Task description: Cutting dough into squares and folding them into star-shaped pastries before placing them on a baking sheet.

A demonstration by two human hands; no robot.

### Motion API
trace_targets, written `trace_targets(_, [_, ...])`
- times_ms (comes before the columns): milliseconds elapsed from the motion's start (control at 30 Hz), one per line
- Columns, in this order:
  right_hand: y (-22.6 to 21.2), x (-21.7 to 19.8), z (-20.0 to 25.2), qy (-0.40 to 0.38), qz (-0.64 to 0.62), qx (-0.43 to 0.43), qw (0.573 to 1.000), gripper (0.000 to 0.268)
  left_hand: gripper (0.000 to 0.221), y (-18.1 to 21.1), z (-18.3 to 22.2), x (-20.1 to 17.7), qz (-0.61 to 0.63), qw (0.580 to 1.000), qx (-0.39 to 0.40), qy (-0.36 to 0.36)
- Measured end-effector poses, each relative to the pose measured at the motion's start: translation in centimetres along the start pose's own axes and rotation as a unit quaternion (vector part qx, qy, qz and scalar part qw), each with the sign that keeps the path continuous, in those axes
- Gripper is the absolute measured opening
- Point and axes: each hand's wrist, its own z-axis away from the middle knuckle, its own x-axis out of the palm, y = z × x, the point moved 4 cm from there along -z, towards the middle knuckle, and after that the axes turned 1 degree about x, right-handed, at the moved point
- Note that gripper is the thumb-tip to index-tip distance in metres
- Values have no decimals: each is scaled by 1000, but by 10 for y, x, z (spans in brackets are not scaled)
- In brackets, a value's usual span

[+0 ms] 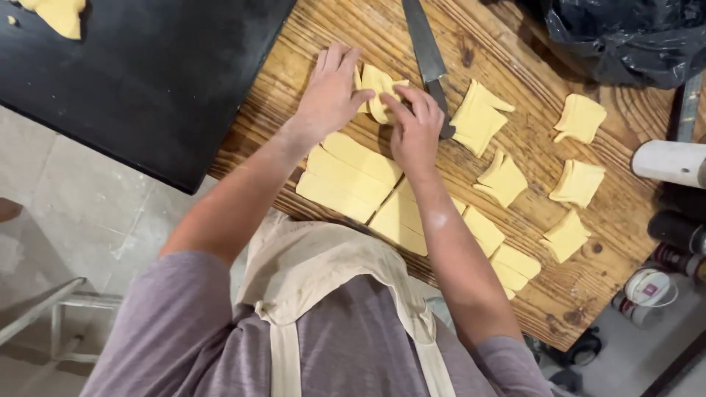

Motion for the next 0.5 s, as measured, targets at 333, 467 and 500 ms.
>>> trace_targets(333, [8,9,-26,-91,-35,113,989,45,28,-11,6,30,103,986,-5,133])
trace_targets(467, [-7,-7,-23,-33,6,19,999,19,33,-25,-9,50,224,962,15,153])
trace_targets(500, [-13,-9,-24,-12,29,-20,999,19,36,-33,-18,53,227,950,71,203])
